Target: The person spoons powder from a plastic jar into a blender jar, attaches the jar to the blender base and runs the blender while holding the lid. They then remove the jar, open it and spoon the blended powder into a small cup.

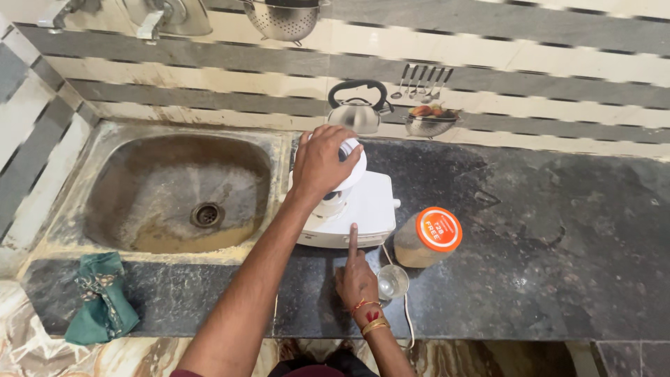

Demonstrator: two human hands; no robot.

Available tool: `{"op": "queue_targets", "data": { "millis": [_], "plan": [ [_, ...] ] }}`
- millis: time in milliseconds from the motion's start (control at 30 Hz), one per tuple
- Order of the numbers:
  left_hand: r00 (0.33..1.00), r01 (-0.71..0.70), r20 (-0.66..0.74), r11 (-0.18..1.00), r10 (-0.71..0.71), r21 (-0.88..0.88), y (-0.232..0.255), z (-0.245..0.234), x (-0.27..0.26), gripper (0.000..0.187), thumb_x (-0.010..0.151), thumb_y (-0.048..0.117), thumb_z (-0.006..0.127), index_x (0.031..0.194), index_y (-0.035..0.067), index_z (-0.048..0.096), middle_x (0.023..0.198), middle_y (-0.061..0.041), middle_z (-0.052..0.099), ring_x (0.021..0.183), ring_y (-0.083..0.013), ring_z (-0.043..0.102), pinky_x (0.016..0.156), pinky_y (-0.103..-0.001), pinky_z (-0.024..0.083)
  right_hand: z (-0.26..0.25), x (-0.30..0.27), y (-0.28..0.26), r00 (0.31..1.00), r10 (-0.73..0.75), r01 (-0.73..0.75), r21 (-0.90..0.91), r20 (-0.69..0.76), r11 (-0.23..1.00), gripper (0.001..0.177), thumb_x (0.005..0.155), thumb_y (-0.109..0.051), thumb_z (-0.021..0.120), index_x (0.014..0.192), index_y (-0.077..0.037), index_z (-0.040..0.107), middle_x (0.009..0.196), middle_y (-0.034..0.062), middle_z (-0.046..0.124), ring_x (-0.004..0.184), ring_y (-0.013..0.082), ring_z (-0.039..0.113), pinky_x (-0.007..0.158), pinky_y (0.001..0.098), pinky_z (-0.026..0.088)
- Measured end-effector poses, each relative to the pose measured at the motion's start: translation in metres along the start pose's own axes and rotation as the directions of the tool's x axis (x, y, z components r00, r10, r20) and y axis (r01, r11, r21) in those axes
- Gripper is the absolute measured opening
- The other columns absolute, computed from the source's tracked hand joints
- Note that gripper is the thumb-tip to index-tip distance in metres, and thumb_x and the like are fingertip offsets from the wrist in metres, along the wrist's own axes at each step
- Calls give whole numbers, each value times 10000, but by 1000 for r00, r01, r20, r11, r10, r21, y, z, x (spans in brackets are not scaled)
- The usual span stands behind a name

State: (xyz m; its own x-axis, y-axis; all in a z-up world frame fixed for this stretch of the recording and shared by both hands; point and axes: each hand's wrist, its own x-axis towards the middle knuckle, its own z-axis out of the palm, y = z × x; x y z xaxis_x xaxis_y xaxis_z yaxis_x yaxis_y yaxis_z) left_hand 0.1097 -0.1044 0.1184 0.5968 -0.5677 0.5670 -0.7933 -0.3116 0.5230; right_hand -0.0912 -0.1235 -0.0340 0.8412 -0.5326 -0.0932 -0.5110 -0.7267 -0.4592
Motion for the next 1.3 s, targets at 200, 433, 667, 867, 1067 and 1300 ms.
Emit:
{"op": "queue_targets", "data": {
  "millis": [200,433,667,867,1067,1300],
  "plan": [
    [1000,-15,7,1000,15,-11,-1,0,-2,296,911,317,712,1112,103,747,1196,-73,724,1216,-268,612,1069,-521,363,-4,-3,-8,998,64,-65,23,13,998,1182,844,-110,739,1618,-193,-151,1087,239,628,890,416,692,757,502,579],
    [1000,-9,-1,1000,9,2,-2,1,2,301,900,325,723,1107,108,750,1187,-70,726,1203,-268,616,1060,-520,366,-6,-3,-9,999,51,-51,5,-13,999,1195,833,-137,771,1615,-211,-130,1101,236,632,913,422,690,767,514,575],
    [1000,-3,-16,1000,3,15,-1,5,-1,286,890,315,728,1080,102,755,1172,-69,733,1212,-273,613,1056,-525,367,0,-5,-4,999,20,-20,10,-27,1000,1188,845,-125,759,1624,-193,-134,1059,214,651,888,407,696,750,509,573],
    [999,-18,-34,1000,19,16,-2,5,-1,293,894,313,731,1093,100,757,1178,-83,731,1211,-285,610,1049,-525,378,2,-3,-2,999,40,-39,12,-14,999,1206,819,-114,774,1618,-203,-124,1068,225,637,876,414,696,747,506,571],
    [1000,-2,-10,1000,2,-15,-1,3,-1,309,898,318,725,1107,92,752,1183,-74,733,1219,-276,610,1076,-553,359,-5,-7,-7,999,14,-13,22,-48,1000,1191,835,-136,774,1624,-208,-115,1069,232,658,889,413,699,755,501,578],
    [1000,9,18,1000,-9,-4,-4,5,-1,321,917,324,709,1137,94,745,1208,-73,719,1231,-274,592,1096,-569,338,-10,-6,-11,999,54,-54,19,6,998,1172,859,-151,753,1619,-207,-137,1154,249,653,917,416,707,765,496,589]
  ]
}}
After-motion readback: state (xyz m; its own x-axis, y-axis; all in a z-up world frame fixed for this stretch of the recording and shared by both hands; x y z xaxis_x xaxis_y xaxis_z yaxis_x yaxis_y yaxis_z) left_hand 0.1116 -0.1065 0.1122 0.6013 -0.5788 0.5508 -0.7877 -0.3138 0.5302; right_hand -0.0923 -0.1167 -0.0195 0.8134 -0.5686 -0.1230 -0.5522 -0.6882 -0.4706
